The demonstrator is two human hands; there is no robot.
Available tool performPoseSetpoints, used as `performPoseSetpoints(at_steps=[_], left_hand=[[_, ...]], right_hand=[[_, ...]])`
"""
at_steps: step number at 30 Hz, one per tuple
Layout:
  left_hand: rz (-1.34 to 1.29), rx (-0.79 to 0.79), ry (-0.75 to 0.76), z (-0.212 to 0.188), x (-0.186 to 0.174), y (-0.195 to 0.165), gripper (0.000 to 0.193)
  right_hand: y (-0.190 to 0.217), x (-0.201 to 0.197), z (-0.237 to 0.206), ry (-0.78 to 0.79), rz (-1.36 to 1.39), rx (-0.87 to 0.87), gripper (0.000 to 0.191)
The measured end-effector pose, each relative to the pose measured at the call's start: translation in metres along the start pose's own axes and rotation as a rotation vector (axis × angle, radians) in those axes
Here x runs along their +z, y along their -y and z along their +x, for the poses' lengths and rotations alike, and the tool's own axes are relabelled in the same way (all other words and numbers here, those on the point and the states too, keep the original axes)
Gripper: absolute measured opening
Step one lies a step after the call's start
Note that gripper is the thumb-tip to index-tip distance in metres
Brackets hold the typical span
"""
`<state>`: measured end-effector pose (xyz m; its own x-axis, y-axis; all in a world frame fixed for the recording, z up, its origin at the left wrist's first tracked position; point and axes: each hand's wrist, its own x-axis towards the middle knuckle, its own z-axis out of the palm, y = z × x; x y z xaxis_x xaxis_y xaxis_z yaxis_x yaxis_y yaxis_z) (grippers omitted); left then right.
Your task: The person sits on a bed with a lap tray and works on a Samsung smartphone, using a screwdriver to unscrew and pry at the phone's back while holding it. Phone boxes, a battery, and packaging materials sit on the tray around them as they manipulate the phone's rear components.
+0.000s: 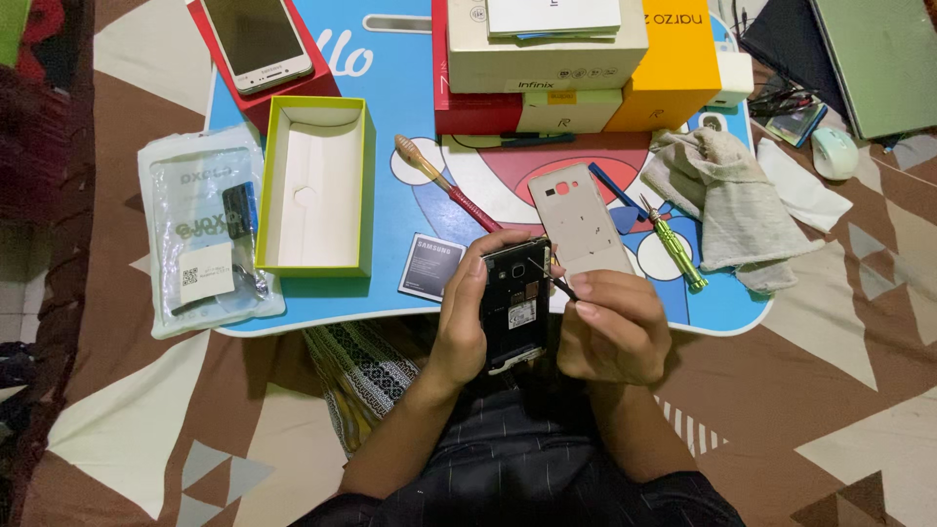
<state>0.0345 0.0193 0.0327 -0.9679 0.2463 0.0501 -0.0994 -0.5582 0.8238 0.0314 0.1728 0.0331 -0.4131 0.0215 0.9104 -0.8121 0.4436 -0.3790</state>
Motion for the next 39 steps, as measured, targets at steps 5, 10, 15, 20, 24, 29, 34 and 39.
performPoseSetpoints(at_steps=[5, 10, 15, 20, 24, 29, 34, 39], left_hand=[[-0.014, -0.009, -0.002, 0.0, 0.001, 0.0, 0.051], [-0.01, -0.004, 0.002, -0.002, 0.0, 0.0, 0.051], [-0.025, -0.018, 0.008, -0.001, 0.0, -0.002, 0.051], [-0.017, -0.012, -0.004, 0.0, 0.001, -0.004, 0.051], [0.031, 0.003, -0.002, 0.0, 0.0, -0.005, 0.052], [-0.026, -0.027, -0.009, 0.0, 0.001, -0.004, 0.051], [-0.033, -0.024, -0.011, 0.001, 0.001, -0.003, 0.051], [0.023, 0.006, -0.005, 0.002, 0.0, -0.003, 0.052]], right_hand=[[0.005, 0.001, -0.001, -0.017, -0.053, 0.045, 0.028], [0.003, -0.001, 0.002, -0.009, 0.004, 0.068, 0.027], [0.004, 0.0, 0.004, 0.014, -0.082, 0.047, 0.025], [0.006, 0.001, 0.006, 0.031, -0.029, 0.085, 0.032], [0.004, 0.004, 0.006, 0.015, 0.026, 0.125, 0.031], [0.0, 0.009, 0.008, 0.02, -0.028, -0.002, 0.033], [0.006, 0.004, 0.01, 0.049, -0.056, 0.066, 0.036], [0.002, 0.005, 0.014, 0.035, -0.004, 0.042, 0.032]])
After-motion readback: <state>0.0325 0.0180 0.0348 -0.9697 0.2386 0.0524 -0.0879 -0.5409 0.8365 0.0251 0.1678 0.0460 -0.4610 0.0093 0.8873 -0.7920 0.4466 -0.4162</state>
